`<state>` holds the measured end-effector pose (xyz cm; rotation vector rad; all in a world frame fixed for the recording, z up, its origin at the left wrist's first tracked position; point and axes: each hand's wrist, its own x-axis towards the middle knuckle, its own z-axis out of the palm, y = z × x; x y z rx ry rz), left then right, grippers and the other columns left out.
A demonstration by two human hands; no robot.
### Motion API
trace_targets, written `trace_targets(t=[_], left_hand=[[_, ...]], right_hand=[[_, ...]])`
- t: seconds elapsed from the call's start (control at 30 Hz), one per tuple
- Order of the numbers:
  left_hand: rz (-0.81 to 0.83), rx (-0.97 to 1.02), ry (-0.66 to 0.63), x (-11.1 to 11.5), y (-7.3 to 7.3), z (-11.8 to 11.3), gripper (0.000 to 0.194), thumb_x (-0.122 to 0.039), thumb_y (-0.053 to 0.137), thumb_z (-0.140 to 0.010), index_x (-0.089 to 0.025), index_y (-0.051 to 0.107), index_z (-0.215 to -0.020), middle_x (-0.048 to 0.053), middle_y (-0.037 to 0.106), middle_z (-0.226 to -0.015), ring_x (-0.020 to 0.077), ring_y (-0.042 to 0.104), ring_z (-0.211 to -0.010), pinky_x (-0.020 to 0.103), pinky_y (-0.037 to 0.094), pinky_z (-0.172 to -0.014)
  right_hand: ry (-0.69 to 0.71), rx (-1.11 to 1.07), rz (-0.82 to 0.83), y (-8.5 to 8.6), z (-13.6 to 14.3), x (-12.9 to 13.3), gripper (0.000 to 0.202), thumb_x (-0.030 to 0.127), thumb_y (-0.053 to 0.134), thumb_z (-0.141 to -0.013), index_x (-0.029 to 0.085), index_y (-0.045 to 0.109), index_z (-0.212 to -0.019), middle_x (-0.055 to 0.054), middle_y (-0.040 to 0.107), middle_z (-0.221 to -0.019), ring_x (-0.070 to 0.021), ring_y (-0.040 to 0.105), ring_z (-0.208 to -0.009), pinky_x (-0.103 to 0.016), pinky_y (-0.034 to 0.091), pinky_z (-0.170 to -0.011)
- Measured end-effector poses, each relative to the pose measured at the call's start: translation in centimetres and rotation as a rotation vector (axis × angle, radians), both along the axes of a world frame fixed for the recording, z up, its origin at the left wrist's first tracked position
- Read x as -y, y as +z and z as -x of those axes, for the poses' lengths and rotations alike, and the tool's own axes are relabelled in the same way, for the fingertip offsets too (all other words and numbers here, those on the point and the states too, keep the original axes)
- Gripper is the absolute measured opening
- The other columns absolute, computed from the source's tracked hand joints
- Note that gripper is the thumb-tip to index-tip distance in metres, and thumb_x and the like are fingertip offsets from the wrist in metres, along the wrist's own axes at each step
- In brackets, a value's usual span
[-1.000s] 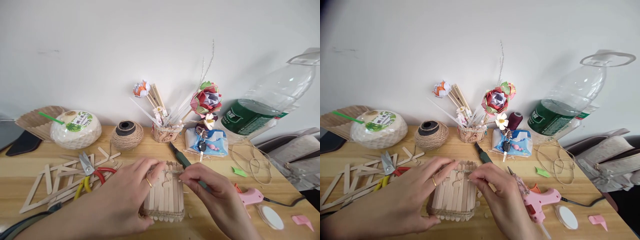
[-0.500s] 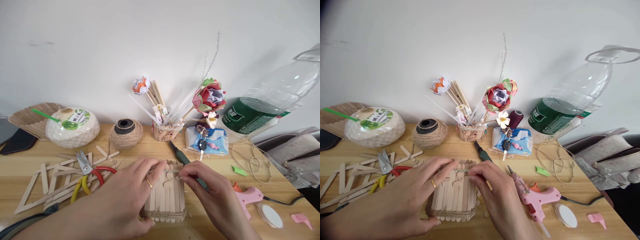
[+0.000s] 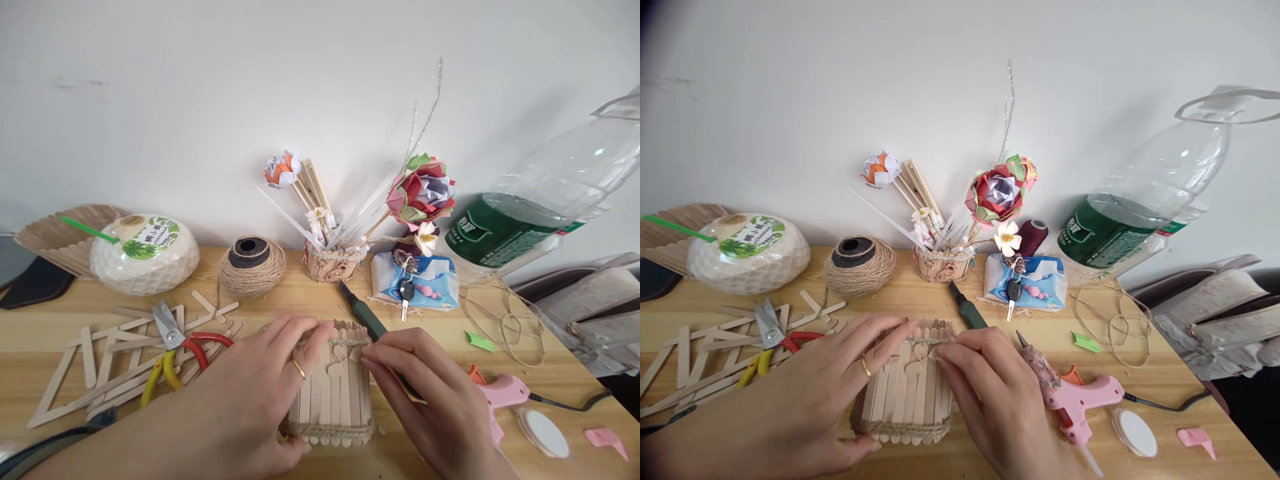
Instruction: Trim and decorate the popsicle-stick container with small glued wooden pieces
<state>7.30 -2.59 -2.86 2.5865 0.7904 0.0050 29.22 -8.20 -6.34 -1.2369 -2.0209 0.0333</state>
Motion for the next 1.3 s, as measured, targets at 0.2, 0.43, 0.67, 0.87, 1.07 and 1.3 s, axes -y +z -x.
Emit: trace_targets(t=[0.2,0.43,0.67,0.87,1.07,1.3], left_hand=[[0.035,-0.037,0.014,-0.1,0.5,-0.3,0.088,-0.019,0.058,-0.066,-0.011,0.018,-0.144,0.022,0.039,-0.140,0.0351,0.037,-0.128,0.053,0.040,-0.100],[0.026,-0.087,0.036,-0.2,0.8,-0.8,0.086,-0.018,0.058,-0.063,-0.012,0.024,-0.142,0.021,0.041,-0.138,0.0356,0.041,-0.126,0.051,0.043,-0.099],[-0.002,-0.055,0.018,-0.1,0.4,-0.6,0.086,-0.018,0.058,-0.063,-0.013,0.023,-0.142,0.021,0.043,-0.136,0.0352,0.043,-0.123,0.050,0.046,-0.095],[0.004,-0.124,0.001,-0.2,0.5,-0.7,0.086,-0.020,0.057,-0.066,-0.008,0.021,-0.142,0.024,0.041,-0.138,0.0374,0.040,-0.126,0.051,0.045,-0.096],[-0.111,-0.019,-0.042,0.2,-0.5,0.2,0.088,-0.021,0.057,-0.070,-0.012,0.011,-0.144,0.021,0.038,-0.140,0.0338,0.038,-0.127,0.046,0.045,-0.097],[-0.142,-0.022,-0.051,0.3,-0.7,0.3,0.088,-0.022,0.056,-0.069,-0.011,0.010,-0.143,0.022,0.039,-0.138,0.0354,0.040,-0.124,0.044,0.051,-0.089]], right_hand=[[0.089,0.187,-0.085,-1.4,-1.3,0.2,0.038,0.004,0.048,-0.086,0.018,0.057,-0.120,-0.008,0.061,-0.100,-0.0188,0.058,-0.095,-0.031,0.052,-0.076],[0.111,0.235,-0.094,-0.9,-1.1,0.2,0.036,0.004,0.043,-0.088,0.014,0.057,-0.119,-0.008,0.065,-0.098,-0.0184,0.060,-0.094,-0.030,0.051,-0.079],[0.098,0.333,-0.102,-1.1,-1.1,0.8,0.036,0.010,0.036,-0.091,0.012,0.056,-0.121,-0.012,0.068,-0.103,-0.0216,0.062,-0.096,-0.034,0.054,-0.079],[0.131,0.337,-0.125,-1.4,-1.4,1.1,0.040,0.009,0.036,-0.090,0.011,0.050,-0.127,-0.013,0.066,-0.109,-0.0223,0.058,-0.106,-0.034,0.050,-0.086],[0.131,0.360,-0.141,-1.4,-1.5,0.8,0.039,0.009,0.035,-0.089,0.010,0.052,-0.125,-0.013,0.068,-0.108,-0.0229,0.060,-0.104,-0.034,0.052,-0.083],[0.162,0.357,-0.182,-1.1,-1.2,0.6,0.044,0.012,0.024,-0.093,0.013,0.053,-0.126,-0.010,0.070,-0.106,-0.0219,0.063,-0.100,-0.033,0.055,-0.081]])
